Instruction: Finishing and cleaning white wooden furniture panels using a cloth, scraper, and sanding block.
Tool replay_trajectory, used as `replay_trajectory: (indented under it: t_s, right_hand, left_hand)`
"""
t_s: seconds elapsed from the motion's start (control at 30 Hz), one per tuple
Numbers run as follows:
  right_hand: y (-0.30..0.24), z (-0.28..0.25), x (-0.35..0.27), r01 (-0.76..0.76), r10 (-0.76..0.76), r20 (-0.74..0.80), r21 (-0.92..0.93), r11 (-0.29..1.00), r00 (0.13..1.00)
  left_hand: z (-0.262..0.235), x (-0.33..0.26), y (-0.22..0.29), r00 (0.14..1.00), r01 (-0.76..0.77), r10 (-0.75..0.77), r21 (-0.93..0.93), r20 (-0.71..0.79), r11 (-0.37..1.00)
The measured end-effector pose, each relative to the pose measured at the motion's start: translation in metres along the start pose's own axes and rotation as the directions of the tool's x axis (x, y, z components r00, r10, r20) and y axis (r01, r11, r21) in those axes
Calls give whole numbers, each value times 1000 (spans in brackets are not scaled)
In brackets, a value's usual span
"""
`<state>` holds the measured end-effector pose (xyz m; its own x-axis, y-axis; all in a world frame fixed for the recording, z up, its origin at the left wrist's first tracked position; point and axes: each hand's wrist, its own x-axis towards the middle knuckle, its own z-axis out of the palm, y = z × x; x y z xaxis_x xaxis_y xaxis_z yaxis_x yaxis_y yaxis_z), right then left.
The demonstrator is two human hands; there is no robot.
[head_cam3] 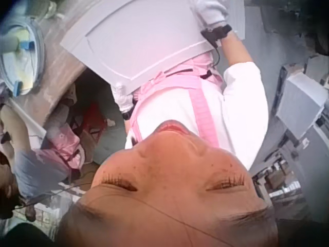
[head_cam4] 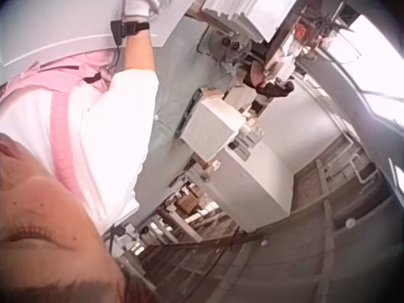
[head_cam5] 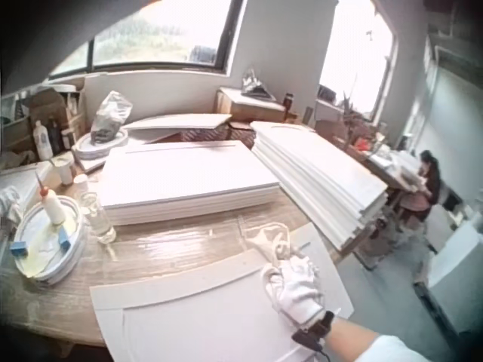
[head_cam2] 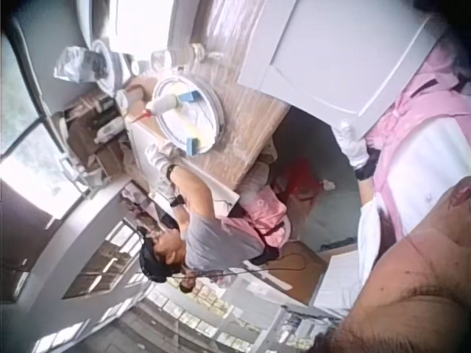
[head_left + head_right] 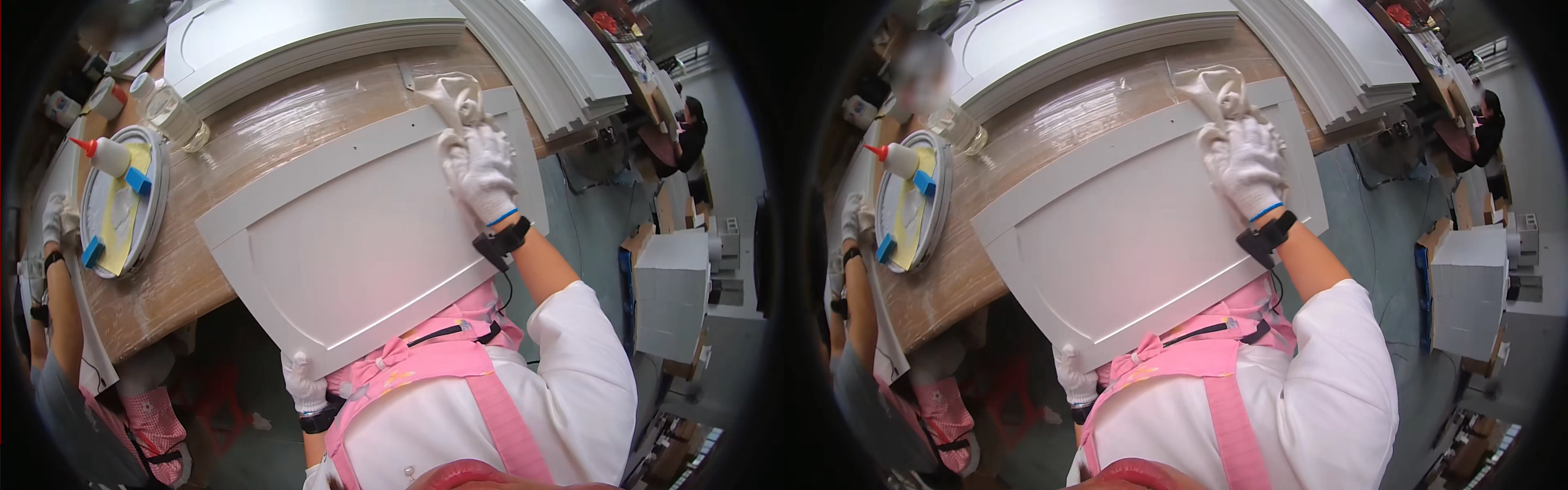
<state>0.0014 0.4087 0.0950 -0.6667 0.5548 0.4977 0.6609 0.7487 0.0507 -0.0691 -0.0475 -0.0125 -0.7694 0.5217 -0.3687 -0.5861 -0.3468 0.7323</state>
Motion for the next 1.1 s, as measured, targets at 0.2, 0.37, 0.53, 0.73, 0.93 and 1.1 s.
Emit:
replay_trajectory:
  t_s: [0.2, 0.37, 0.53, 0.73, 0.93, 1.1]
  right_hand:
    - [-110, -23, -46, 617, -608, -245, 580, 532, 755]
    - [17, -3, -2, 314, -292, -117, 319, 894, 949]
    - [100, -2, 19, 27, -18, 111, -78, 997, 994]
    - [108, -31, -16, -123, 229, 461, -248, 961, 858]
    - [211, -130, -106, 163, 427, 897, -407, 899, -115]
    - [175, -150, -41, -619, 172, 884, 155, 770, 435]
  left_hand:
    - [6, -8, -3, 997, -10, 8, -20, -78, 1000]
    - [-4, -11, -4, 996, -26, 24, -30, -84, 999]
    - [5, -4, -11, 995, -63, 60, -33, -82, 998]
    - [-1, -7, -22, 995, -79, 78, -14, -60, 997]
    - [2, -7, -17, 991, -131, 131, 21, -30, 991]
    - [-4, -14, -14, 989, -134, 134, 11, -56, 991]
